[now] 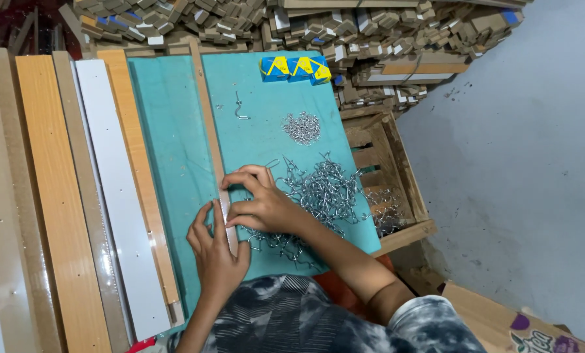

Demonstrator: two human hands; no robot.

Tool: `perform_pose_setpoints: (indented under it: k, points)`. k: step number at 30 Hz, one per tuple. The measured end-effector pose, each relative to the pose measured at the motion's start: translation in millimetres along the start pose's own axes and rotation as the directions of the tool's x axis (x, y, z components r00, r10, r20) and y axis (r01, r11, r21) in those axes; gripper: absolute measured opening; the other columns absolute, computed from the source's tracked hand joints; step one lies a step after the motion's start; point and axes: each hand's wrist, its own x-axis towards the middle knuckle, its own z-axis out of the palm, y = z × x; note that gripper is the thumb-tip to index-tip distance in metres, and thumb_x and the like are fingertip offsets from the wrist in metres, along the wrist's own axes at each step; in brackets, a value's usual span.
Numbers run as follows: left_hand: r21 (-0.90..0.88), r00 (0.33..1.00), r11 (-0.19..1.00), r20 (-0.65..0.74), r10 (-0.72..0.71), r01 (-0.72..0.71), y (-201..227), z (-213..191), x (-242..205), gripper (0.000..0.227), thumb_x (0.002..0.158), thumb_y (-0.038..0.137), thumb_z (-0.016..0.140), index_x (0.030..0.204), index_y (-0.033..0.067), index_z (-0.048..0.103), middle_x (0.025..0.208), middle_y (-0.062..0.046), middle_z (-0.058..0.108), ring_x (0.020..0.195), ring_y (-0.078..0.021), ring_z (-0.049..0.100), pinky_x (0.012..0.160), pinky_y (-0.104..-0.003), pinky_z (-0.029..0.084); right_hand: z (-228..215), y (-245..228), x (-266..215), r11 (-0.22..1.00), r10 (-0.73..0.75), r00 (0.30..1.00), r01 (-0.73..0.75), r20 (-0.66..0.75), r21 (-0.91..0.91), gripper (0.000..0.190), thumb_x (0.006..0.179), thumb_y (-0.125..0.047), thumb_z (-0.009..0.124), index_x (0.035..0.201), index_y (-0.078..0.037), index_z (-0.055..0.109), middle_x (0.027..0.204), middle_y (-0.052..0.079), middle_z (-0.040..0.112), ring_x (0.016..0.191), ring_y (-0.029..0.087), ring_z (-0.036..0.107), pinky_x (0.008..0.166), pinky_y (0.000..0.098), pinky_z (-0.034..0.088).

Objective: Assembling metal hooks onto wooden and plastic strips by sliding them into place.

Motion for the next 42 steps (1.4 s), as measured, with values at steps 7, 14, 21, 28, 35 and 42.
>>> perform_pose_setpoints:
  k: [7, 14, 21, 28, 35, 42]
  points:
    - [0.024, 0.995, 0.997, -0.064, 0.078, -0.076, 1, 1, 1, 0.079, 0.09, 0.025, 0.059, 0.162, 0.0079, 0.031, 0.155, -0.023, 0.037, 0.132, -0.0487, 0.04, 0.106, -0.057, 0.039, 24, -44, -9, 0.949, 0.29, 0.935, -0.309, -0.203, -0.069, 0.022, 0.101, -0.025, 0.061, 0.083, -0.014, 0.055, 0.128, 0.007, 0.059, 0.129, 0.037, 0.05, 0.099, 0.0497, 0.029]
    - [0.009, 0.999, 1.0, -0.027, 0.027, -0.027, -1, 1, -1, 0.084, 0.086, 0.022, 0.06, 0.163, 0.0122, 0.028, 0.156, -0.021, 0.035, 0.135, -0.0485, 0.036, 0.1, -0.058, 0.042, -4, 1, -11, 0.971, 0.152, 0.983, -0.169, 0.106, 0.169, 0.023, 0.097, -0.04, 0.069, 0.105, -0.018, 0.07, 0.153, 0.01, 0.044, 0.14, 0.038, 0.038, 0.113, 0.0562, 0.035]
    - [0.017, 1.0, 1.0, -0.012, 0.006, -0.006, -1, 2, 0, 0.085, 0.083, 0.023, 0.062, 0.162, 0.0103, 0.03, 0.156, -0.02, 0.035, 0.137, -0.0467, 0.034, 0.104, -0.058, 0.039, -13, 28, 8, 0.98, -0.11, 0.978, 0.077, 0.178, 0.185, 0.015, 0.096, -0.037, 0.072, 0.104, -0.027, 0.078, 0.144, 0.004, 0.05, 0.137, 0.04, 0.041, 0.112, 0.055, 0.046]
    - [0.037, 1.0, 0.999, -0.012, 0.027, -0.026, -3, 4, 2, 0.085, 0.082, 0.023, 0.06, 0.161, 0.0097, 0.032, 0.155, -0.021, 0.036, 0.136, -0.0469, 0.035, 0.108, -0.058, 0.037, -13, 22, 17, 0.983, -0.178, 0.969, 0.168, 0.17, 0.072, 0.02, 0.094, -0.043, 0.071, 0.093, -0.023, 0.073, 0.139, 0.003, 0.052, 0.136, 0.039, 0.042, 0.108, 0.0557, 0.043]
    - [0.019, 0.999, 0.999, -0.031, 0.027, -0.027, 0, 2, 3, 0.077, 0.09, 0.024, 0.056, 0.162, 0.0089, 0.031, 0.155, -0.021, 0.036, 0.135, -0.0472, 0.037, 0.108, -0.058, 0.036, 23, -36, -5, 0.97, 0.236, 0.961, -0.242, -0.14, -0.028, 0.017, 0.09, -0.021, 0.067, 0.077, -0.015, 0.056, 0.128, 0.003, 0.065, 0.126, 0.033, 0.054, 0.093, 0.0476, 0.026]
    - [0.033, 0.996, 0.997, -0.061, 0.066, -0.064, -3, 4, 2, 0.08, 0.086, 0.023, 0.058, 0.161, 0.0087, 0.032, 0.155, -0.022, 0.037, 0.133, -0.0471, 0.038, 0.109, -0.057, 0.036, 12, -43, -12, 0.92, 0.392, 0.919, -0.391, -0.033, 0.042, 0.014, 0.099, -0.03, 0.065, 0.105, -0.018, 0.062, 0.14, 0.005, 0.055, 0.127, 0.032, 0.047, 0.094, 0.046, 0.035]
